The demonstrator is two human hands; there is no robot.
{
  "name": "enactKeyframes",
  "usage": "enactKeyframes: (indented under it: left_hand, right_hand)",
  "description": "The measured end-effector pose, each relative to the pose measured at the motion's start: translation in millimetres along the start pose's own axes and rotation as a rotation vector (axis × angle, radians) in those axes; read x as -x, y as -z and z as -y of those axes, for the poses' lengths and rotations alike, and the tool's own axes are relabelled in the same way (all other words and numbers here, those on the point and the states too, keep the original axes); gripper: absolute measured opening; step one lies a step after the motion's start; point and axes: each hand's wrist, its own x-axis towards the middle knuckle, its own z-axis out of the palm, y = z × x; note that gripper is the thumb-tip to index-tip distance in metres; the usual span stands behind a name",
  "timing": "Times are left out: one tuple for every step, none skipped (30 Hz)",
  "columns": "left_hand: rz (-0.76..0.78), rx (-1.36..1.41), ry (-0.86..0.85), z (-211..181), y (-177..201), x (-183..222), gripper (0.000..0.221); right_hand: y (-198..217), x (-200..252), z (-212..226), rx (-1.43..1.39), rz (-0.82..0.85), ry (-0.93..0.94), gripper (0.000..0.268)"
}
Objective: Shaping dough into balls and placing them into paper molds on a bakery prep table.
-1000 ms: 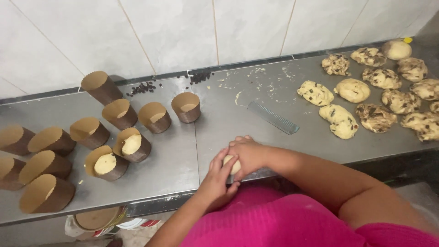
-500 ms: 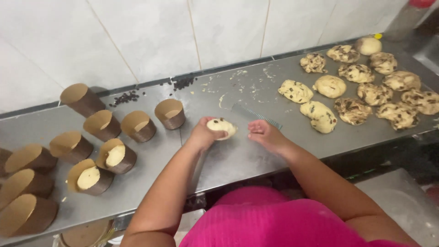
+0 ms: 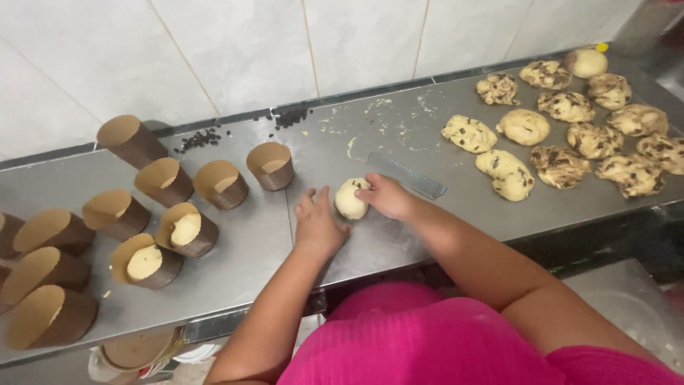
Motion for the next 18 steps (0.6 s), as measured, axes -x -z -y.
enactKeyframes:
  left_hand:
    - [-0.009, 0.004, 0.01, 15, -4, 2, 0.088]
    - [-0.015, 0.023, 0.017, 30, -9, 5, 0.088]
    - [-0.015, 0.044, 0.022, 45, -15, 8, 0.087]
    - [-0.017, 0.048, 0.031, 52, -13, 11, 0.087]
    - [-0.029, 0.076, 0.005, 58, -14, 18, 0.085]
    - [-0.042, 0.103, -0.021, 65, -15, 26, 0.083]
    - [-0.051, 0.11, -0.008, 65, -14, 33, 0.083]
    - [-0.098, 0.129, -0.088, 64, -13, 41, 0.082]
    - [-0.144, 0.144, -0.174, 63, -11, 47, 0.081]
    - [-0.152, 0.146, -0.167, 61, -16, 52, 0.081]
    - [-0.173, 0.135, -0.276, 59, -22, 55, 0.085]
    - [-0.194, 0.123, -0.386, 56, -28, 58, 0.089]
    - [-0.198, 0.124, -0.385, 55, -39, 58, 0.089]
    - [-0.141, 0.083, -0.387, 53, -49, 59, 0.102]
    - [-0.083, 0.041, -0.391, 51, -58, 58, 0.115]
    - [-0.087, 0.041, -0.392, 50, -61, 50, 0.115]
    - [-0.06, 0.07, -0.368, 50, -64, 42, 0.118]
    - [-0.032, 0.099, -0.344, 48, -67, 34, 0.122]
  right_hand:
    - [2, -3, 12, 0.006, 0.009, 0.008, 0.055]
    - [3, -6, 23, 0.083, 0.029, -0.007, 0.066]
    - [4, -7, 32, 0.16, 0.047, -0.029, 0.077]
    - [5, -5, 46, 0.165, 0.055, -0.026, 0.077]
    - [5, -1, 59, 0.239, 0.111, -0.01, 0.085]
    - [5, 3, 72, 0.313, 0.167, 0.007, 0.093]
    - [-2, 8, 76, 0.323, 0.178, 0.015, 0.093]
    - [-9, 13, 81, 0.367, 0.22, 0.038, 0.09]
    - [-15, 19, 85, 0.407, 0.256, 0.06, 0.086]
    - [-22, 26, 84, 0.413, 0.261, 0.068, 0.086]
    - [-27, 34, 83, 0.471, 0.293, 0.171, 0.073]
    - [-33, 41, 82, 0.528, 0.325, 0.275, 0.061]
    - [-32, 41, 78, 0.531, 0.326, 0.278, 0.061]
    - [-30, 40, 73, 0.512, 0.355, 0.281, 0.062]
    - [-27, 39, 69, 0.492, 0.381, 0.284, 0.063]
    - [-25, 38, 65, 0.495, 0.38, 0.287, 0.063]
    - [-21, 38, 61, 0.457, 0.413, 0.286, 0.065]
    - [-18, 38, 55, 0.418, 0.446, 0.285, 0.067]
